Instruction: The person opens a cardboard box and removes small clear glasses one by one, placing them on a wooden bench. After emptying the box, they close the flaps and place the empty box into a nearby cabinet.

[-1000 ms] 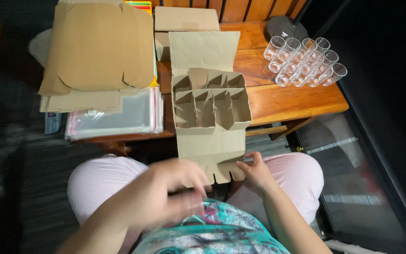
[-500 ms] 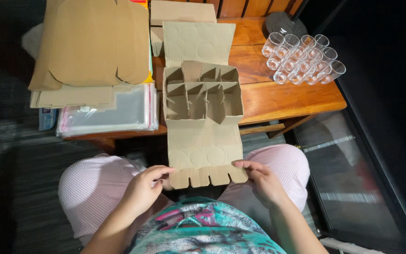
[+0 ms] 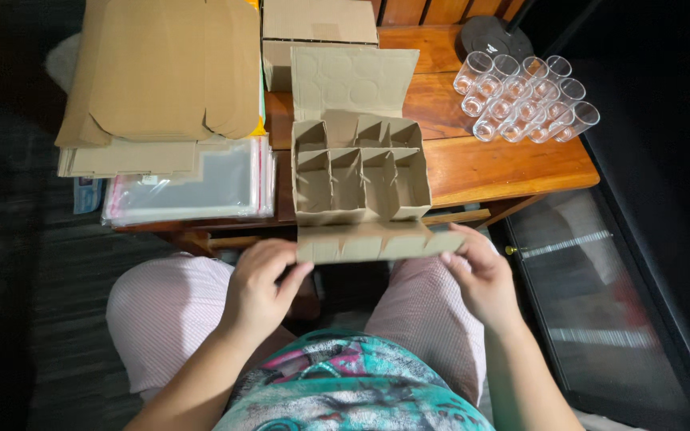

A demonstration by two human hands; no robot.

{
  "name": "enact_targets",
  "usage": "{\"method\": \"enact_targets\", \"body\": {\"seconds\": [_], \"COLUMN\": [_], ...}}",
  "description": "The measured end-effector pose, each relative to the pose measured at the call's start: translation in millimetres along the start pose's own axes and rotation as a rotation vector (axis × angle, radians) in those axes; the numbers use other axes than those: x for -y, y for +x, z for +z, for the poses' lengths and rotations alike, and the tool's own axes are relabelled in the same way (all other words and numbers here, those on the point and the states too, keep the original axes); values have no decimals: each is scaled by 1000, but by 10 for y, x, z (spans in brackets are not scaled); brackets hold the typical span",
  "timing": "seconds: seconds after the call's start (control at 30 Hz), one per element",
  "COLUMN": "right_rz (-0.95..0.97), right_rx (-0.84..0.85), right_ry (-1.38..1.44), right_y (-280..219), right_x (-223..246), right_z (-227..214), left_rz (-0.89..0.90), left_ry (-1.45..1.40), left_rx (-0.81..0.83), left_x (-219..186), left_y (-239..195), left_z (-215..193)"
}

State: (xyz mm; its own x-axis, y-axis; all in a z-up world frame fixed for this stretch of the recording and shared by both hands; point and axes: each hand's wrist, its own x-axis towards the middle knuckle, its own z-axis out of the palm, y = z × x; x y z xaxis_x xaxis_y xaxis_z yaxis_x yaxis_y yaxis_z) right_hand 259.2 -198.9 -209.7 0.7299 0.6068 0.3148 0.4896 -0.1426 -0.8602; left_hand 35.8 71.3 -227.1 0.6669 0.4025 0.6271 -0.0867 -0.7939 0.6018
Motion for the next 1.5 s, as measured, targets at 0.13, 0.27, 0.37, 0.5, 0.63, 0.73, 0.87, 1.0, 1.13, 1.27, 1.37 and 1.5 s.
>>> {"method": "enact_targets", "body": {"seconds": [0.13,0.27,0.37,0.5,0.63,0.73,0.87,1.0,1.13,1.27,1.37,1.5], "right_rz": [115,-22,-56,-22,-4,25,112,104,66,108,127,108], "right_rx": [-125,-116,-100,-50,-33,-30,-109,-95,-108,-23,5,-46], "right_ry": [104,-68,-240,-390,-460,-495,-539,-490,-404,-535,-685,-791], "right_y": [256,576,752,909,1045,1160,1304,1276,1236,1256,1290,1300], "right_x": [-46,-46,-96,-234,-217,-332,-536,-397,-369,-483,-475,-204], "right_z": [179,276,285,284,334,395,454,461,454,477,496,510], "left_rz": [-64,-98,-78,-96,-190,-188,-28,10,-174,-110,-138,-221], "left_ry": [38,70,214,369,404,489,601,540,448,478,463,439], "left_rx": [-93,-34,48,147,245,242,26,-2,166,175,225,233], "left_x": [14,85,164,155,157,171,410,334,209,277,456,175], "left_y": [261,526,646,781,894,964,953,974,989,976,929,1062], "left_z": [78,183,256,275,334,407,630,600,572,701,897,763]}}
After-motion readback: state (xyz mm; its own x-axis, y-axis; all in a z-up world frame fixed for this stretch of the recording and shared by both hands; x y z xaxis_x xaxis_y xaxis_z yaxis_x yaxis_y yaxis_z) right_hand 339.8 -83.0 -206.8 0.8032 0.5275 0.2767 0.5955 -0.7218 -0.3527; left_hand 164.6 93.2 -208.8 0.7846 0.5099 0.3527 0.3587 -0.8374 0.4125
